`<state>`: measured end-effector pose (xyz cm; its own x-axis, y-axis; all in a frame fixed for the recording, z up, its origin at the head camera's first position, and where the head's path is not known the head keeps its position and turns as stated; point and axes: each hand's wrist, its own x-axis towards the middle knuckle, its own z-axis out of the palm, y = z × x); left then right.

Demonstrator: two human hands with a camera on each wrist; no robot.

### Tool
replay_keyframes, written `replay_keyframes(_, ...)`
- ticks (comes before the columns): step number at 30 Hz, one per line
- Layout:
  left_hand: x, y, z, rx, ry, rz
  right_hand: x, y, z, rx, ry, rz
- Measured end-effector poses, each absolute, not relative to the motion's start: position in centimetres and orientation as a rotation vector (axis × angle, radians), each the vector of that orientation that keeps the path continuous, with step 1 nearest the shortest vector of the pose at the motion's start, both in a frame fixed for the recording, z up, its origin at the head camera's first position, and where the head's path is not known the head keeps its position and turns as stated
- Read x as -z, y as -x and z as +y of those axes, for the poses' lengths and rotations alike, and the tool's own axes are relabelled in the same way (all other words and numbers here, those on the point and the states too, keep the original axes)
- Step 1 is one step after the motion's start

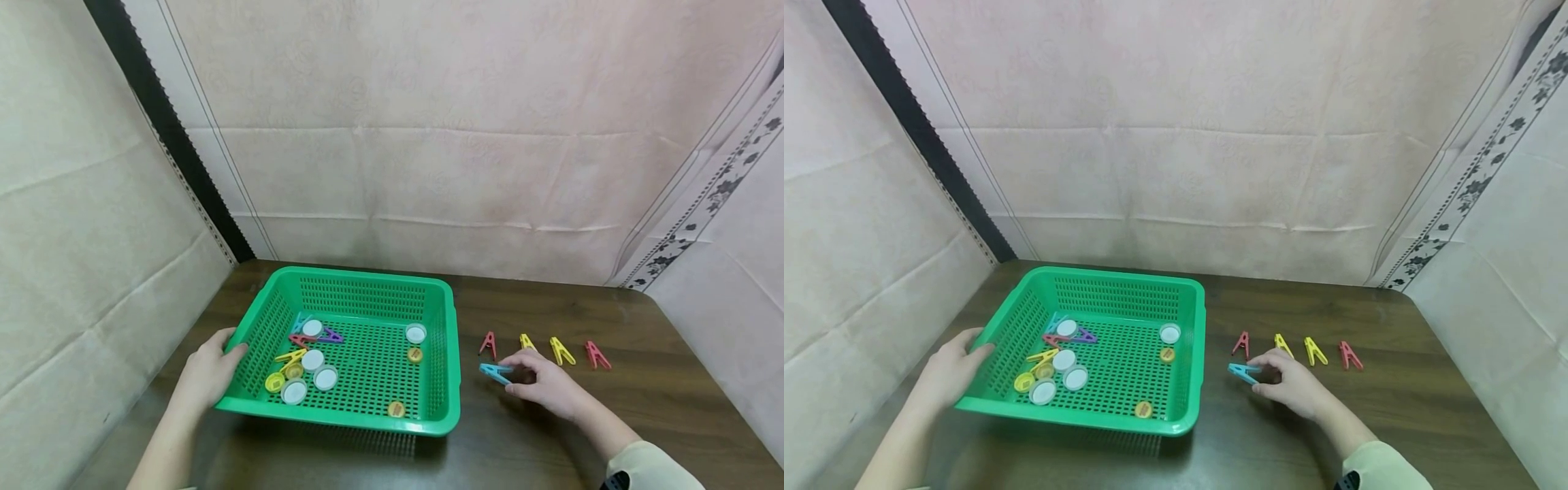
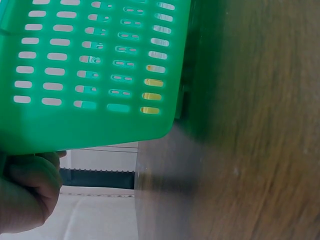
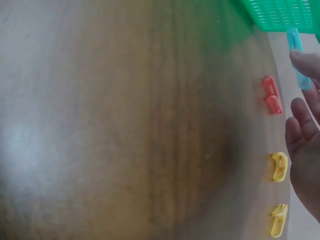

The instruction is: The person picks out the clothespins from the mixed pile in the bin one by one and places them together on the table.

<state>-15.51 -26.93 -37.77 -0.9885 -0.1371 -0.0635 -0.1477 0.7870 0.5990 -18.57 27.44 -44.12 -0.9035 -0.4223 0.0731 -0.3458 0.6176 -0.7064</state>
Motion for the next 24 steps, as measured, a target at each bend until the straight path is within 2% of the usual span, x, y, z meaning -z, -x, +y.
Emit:
replay_keyframes(8,37.8,15.5,-26.9,-0.989,0.24,2.951,45.6,18.0,27.5,1.114,0.643,2.795)
replay_keyframes(16,37.8,15.6,-27.0,-0.984,0.238,2.949,47.0,17.0,26.9,1.021,0.477,2.946)
replay_keyframes(24,37.9,15.7,-27.1,-0.978,0.23,2.961,47.8,16.8,26.2,0.94,0.443,3.036)
